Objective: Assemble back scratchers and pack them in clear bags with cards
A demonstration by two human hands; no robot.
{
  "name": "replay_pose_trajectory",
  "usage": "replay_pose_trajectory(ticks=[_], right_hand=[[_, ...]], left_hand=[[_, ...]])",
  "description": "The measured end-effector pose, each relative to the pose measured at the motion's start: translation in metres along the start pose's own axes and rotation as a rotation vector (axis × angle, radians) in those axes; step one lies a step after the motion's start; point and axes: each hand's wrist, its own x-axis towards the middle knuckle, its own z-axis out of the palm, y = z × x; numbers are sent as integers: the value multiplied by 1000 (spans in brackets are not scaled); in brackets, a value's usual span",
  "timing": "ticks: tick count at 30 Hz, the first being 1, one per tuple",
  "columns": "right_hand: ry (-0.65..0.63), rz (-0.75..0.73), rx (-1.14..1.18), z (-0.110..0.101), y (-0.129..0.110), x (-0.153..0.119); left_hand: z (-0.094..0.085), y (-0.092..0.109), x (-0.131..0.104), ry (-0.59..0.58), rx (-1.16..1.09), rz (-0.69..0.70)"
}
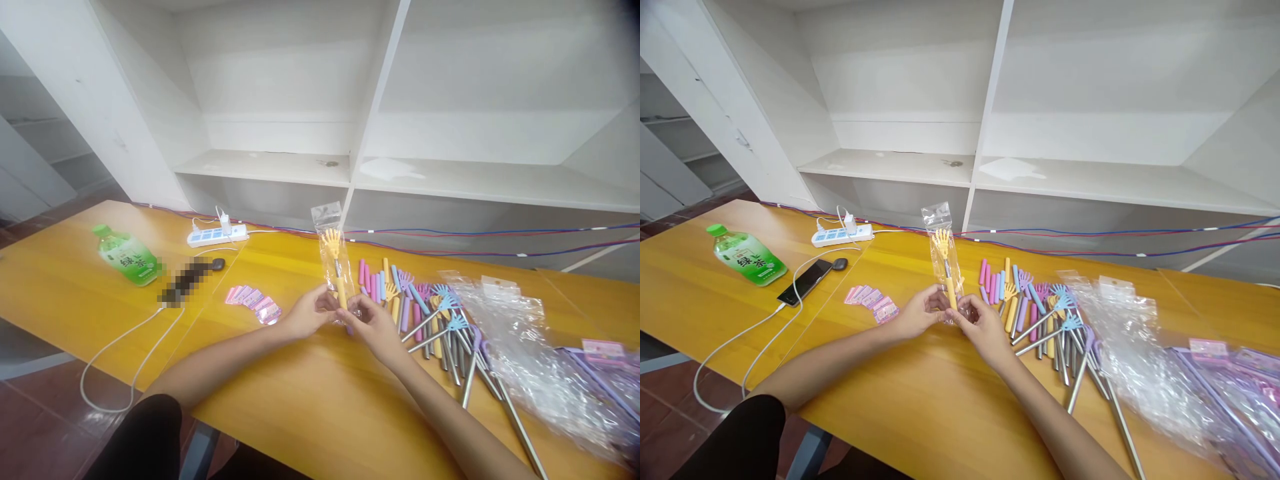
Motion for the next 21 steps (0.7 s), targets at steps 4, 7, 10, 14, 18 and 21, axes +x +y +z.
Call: replay_pose_trajectory(ticks=[4, 7, 10, 14, 18, 21], right_hand=[[3, 35, 80, 0, -2, 1], [-1, 56, 120, -2, -3, 3], [-1, 63, 134, -4, -5, 5], [-31, 76, 196, -7, -8, 6], [-97, 50, 256, -12, -12, 7], [-121, 53, 281, -14, -13, 7]], left_hand=[[-1, 0, 1, 23, 3, -9], [-3, 0, 3, 36, 8, -10], [-6, 1, 5, 34, 11, 3], [-10, 5, 7, 21, 30, 43], [-14, 10, 9, 42, 16, 33], [-17, 12, 11, 35, 6, 11]])
